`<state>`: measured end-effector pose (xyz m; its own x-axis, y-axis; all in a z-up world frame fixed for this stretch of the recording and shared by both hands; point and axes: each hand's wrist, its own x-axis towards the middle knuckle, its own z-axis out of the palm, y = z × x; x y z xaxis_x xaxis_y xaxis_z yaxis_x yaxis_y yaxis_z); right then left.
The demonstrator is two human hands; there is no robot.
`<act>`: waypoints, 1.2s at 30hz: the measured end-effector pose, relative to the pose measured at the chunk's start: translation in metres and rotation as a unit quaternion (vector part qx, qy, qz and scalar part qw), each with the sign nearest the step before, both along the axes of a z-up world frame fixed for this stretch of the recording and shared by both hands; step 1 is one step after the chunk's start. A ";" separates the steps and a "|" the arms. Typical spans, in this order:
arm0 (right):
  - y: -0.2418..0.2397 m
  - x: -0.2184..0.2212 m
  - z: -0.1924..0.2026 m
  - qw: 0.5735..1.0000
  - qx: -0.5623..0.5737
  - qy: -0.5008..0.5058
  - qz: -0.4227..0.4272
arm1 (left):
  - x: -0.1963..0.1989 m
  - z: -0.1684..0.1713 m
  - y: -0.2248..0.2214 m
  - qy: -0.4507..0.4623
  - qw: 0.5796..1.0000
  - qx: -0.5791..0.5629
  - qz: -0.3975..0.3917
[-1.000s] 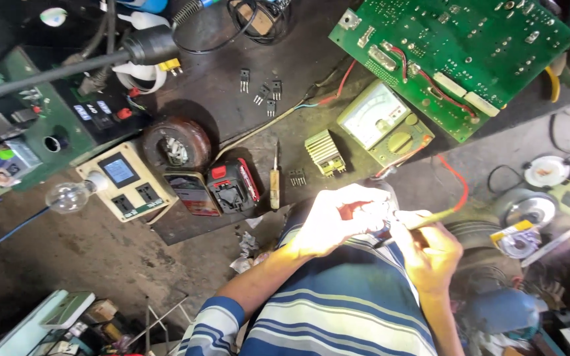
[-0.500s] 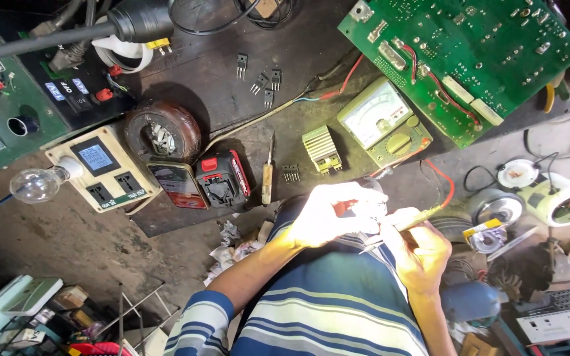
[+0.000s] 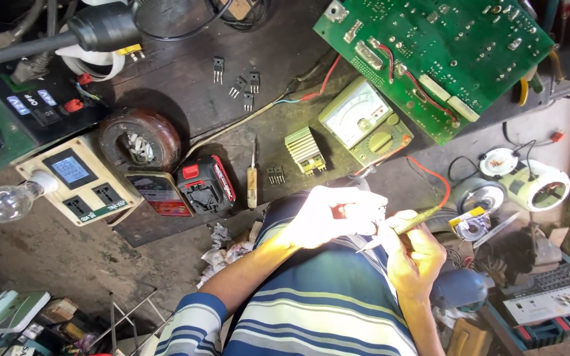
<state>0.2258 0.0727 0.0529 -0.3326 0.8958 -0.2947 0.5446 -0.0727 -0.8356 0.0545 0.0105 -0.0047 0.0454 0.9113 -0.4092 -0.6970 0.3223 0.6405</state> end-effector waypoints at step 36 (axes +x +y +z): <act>0.014 -0.023 -0.006 0.993 0.068 -0.082 0.059 | -0.029 -0.005 0.017 -0.025 1.000 -0.010 0.004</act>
